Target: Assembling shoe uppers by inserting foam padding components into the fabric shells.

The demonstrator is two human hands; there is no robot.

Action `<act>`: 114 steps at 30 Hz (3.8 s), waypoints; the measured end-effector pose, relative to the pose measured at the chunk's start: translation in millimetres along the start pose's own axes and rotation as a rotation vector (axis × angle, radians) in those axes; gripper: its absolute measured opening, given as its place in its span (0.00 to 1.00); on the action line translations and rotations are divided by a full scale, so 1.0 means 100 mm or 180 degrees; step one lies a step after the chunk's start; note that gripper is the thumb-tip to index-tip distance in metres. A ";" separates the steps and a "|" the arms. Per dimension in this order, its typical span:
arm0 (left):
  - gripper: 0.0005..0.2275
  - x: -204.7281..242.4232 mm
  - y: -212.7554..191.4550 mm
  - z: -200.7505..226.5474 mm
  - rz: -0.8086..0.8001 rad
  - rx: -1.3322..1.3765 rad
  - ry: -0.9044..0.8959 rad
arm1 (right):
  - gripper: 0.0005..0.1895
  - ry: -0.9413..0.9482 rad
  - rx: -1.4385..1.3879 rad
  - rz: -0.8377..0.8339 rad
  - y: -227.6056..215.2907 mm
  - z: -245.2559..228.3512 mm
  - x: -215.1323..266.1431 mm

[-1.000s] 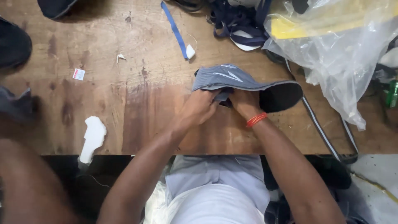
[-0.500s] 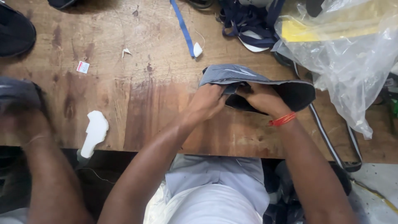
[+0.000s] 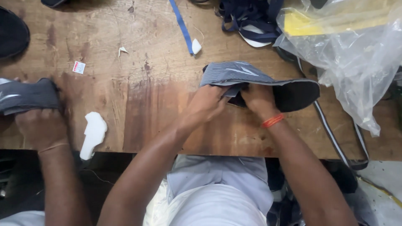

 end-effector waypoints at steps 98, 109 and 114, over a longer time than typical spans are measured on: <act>0.21 -0.07 -0.12 0.80 0.0390 -0.1023 -0.0274 | 0.18 -0.0784 0.1207 -0.1342 0.39 -1.45 1.29; 0.26 -0.64 -1.44 -0.39 0.2251 0.0120 -0.0456 | 0.29 -0.1576 0.0495 0.0301 -0.22 -1.65 1.43; 0.30 -0.65 -2.78 -2.34 0.2761 0.0636 -0.0415 | 0.26 -0.1046 0.0629 0.0357 -0.21 -1.55 1.27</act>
Point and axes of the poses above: each hand's wrist, its own x-axis away from the middle knuckle, its own y-axis out of the palm, z = x × y, the point moved 9 cm from there along -x, towards the middle knuckle, and after that the axes turned 7 degrees about x, right-handed, at the moved point
